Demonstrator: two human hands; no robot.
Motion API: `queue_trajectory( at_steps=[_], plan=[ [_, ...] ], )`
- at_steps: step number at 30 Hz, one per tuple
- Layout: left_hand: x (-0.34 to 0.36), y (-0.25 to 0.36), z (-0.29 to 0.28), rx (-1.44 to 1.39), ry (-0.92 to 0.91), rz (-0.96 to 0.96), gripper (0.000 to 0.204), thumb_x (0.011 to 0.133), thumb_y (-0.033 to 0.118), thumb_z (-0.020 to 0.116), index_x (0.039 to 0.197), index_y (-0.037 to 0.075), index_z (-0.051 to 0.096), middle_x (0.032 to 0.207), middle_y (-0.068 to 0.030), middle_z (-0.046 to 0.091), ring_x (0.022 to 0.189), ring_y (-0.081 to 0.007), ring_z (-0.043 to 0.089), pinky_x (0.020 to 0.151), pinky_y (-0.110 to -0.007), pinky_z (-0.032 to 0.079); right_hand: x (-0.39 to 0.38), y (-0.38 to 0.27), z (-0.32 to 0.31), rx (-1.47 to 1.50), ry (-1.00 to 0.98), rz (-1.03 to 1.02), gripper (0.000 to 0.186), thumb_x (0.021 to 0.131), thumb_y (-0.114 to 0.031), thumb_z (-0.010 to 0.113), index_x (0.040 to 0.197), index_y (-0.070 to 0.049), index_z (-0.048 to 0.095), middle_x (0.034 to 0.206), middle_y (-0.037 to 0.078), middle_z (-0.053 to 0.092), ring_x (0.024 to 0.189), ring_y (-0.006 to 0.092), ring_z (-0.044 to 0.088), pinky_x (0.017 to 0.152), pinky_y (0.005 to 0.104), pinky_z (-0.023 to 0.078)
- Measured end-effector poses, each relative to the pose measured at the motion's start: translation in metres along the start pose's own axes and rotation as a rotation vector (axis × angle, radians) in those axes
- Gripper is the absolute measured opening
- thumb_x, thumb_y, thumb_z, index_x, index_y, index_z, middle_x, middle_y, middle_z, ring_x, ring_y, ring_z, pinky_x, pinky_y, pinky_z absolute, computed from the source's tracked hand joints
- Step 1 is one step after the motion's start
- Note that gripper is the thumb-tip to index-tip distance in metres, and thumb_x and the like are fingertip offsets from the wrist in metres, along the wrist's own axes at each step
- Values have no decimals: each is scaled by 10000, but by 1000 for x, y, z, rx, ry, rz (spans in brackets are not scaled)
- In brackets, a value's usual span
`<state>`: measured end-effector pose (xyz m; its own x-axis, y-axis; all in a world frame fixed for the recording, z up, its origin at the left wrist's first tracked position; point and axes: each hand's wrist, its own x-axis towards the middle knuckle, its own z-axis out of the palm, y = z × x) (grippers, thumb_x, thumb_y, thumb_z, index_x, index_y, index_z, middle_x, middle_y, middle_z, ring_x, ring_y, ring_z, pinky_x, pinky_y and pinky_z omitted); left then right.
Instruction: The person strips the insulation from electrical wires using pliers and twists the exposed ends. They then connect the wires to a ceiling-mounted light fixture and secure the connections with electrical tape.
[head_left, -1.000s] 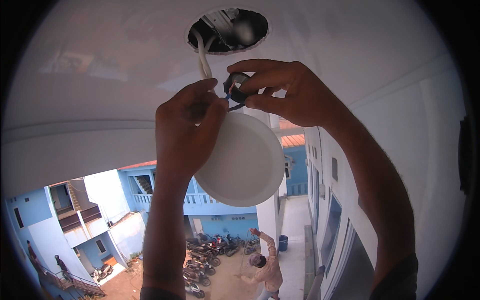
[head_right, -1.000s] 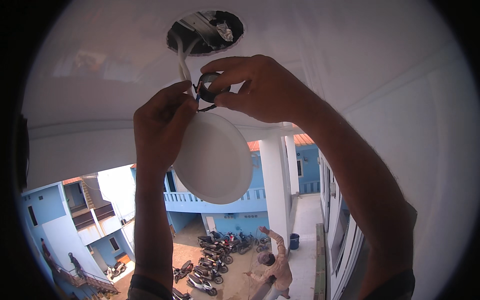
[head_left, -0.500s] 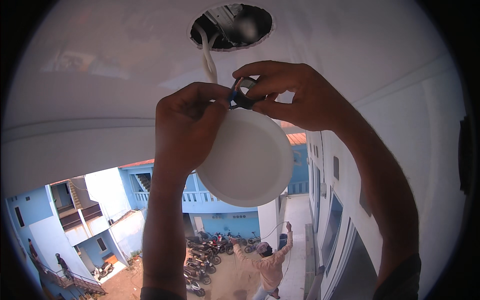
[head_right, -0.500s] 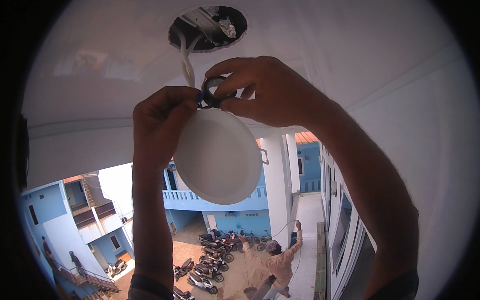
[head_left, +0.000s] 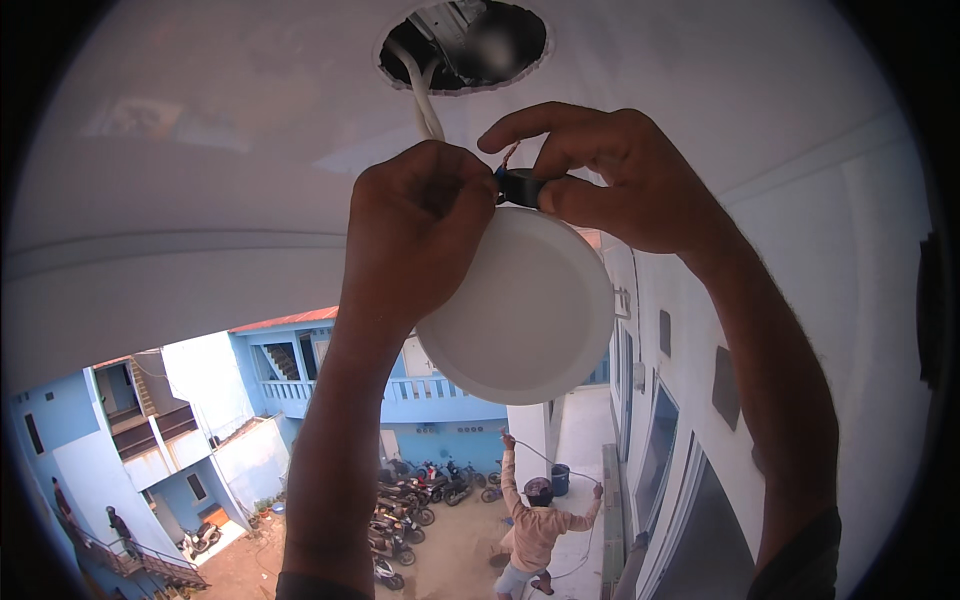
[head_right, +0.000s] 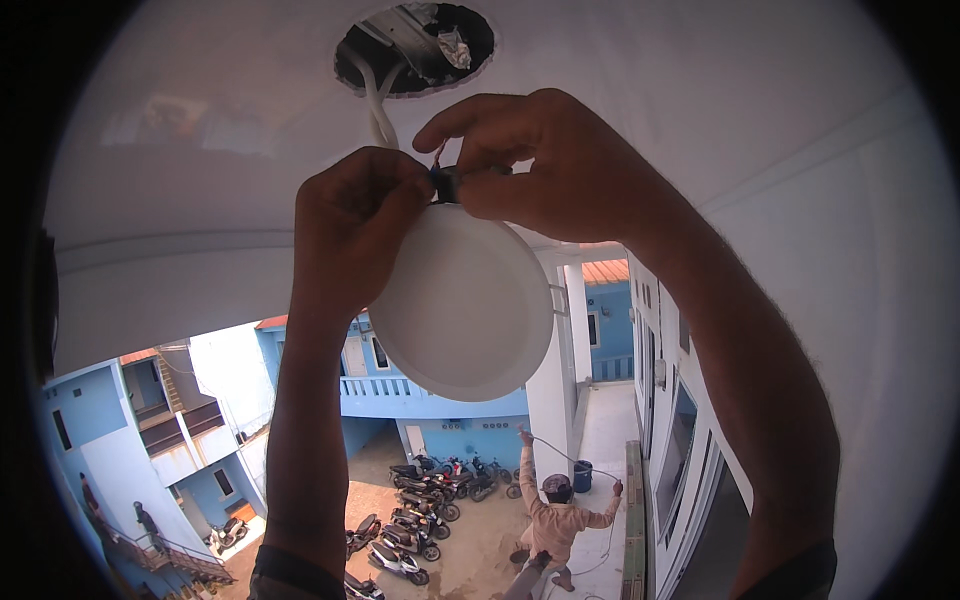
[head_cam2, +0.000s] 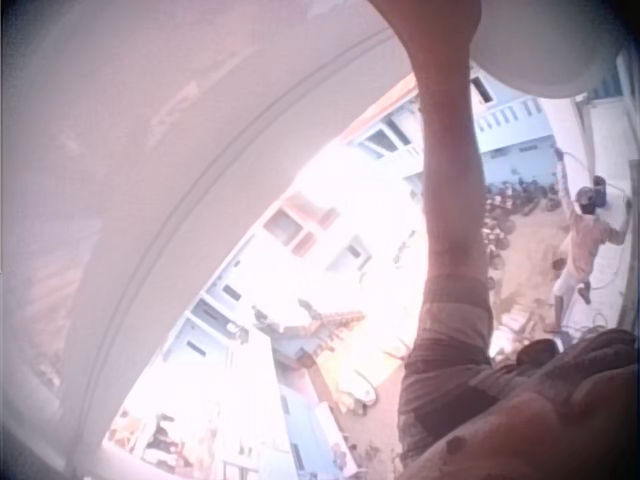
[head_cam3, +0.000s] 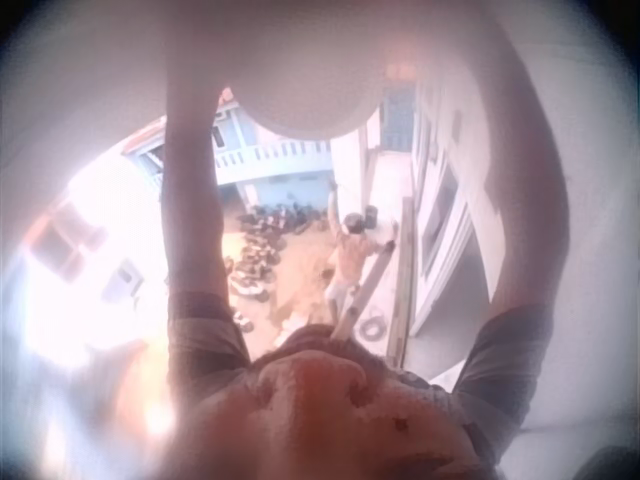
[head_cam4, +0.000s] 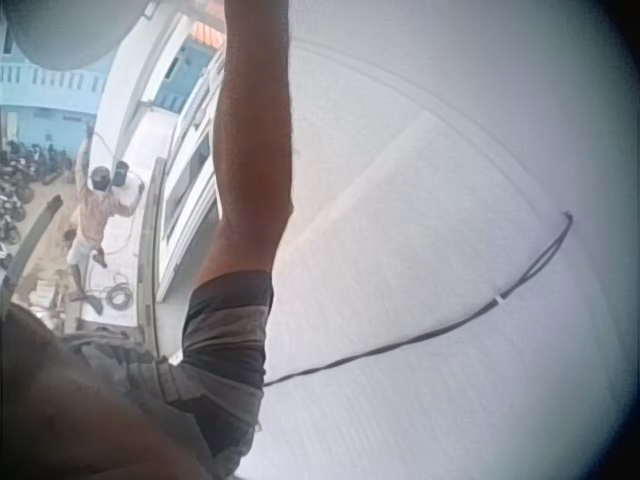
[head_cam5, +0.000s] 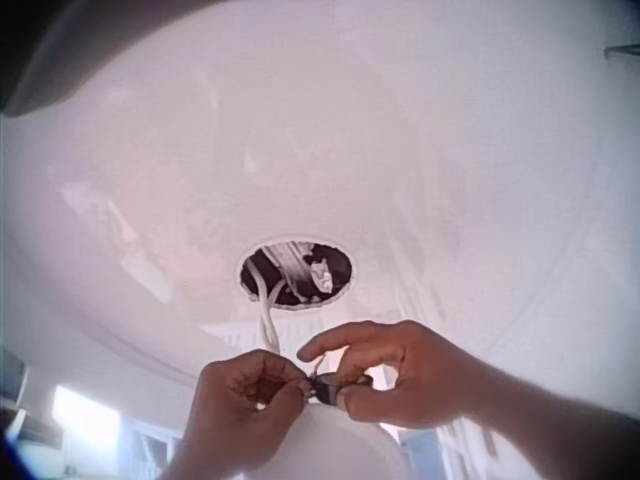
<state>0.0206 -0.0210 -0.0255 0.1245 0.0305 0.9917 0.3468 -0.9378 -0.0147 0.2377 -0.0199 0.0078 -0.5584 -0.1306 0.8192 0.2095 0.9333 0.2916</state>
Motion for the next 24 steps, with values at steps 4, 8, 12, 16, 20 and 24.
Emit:
queue_trajectory(
  at_steps=[4,8,12,16,20,24],
  plan=[
    [6,2,0,60,1,-5,161,886,110,640,940,-14,726,794,-130,742,730,-186,723,708,-326,567,11,-2,13,393,101,148,240,836,-86,674,1016,50,753,1195,159,718,977,216,707,950,385,534],
    [12,-14,5,36,0,-22,132,850,96,691,894,-28,701,798,-133,737,728,-186,714,716,-333,573,23,8,22,370,227,343,289,890,-85,657,1148,19,737,1193,160,724,1022,212,689,966,395,526],
    [26,-33,10,-46,57,-31,137,810,77,734,839,-13,635,798,-122,721,705,-171,689,712,-337,573,29,41,9,-126,87,59,303,893,-85,680,1186,-29,735,1183,116,724,1022,219,678,946,383,523],
    [42,-49,15,-100,65,-58,181,802,75,747,823,17,577,793,-108,707,685,-159,670,694,-328,567,35,57,8,-318,84,163,311,842,-30,665,1143,-38,741,1189,86,712,974,211,674,920,384,527],
    [44,-56,16,-62,84,-35,131,834,86,725,891,-19,669,805,-110,729,693,-147,683,670,-315,562,27,68,2,-588,98,19,233,812,-66,704,1037,-27,748,1162,64,711,919,200,677,881,373,536],
    [48,-56,19,-44,50,-79,173,866,99,700,979,-23,745,821,-115,748,693,-143,695,663,-304,557,30,61,-8,-183,52,91,168,817,-131,740,943,-22,761,1173,95,721,964,219,683,902,380,534]
  ],
)
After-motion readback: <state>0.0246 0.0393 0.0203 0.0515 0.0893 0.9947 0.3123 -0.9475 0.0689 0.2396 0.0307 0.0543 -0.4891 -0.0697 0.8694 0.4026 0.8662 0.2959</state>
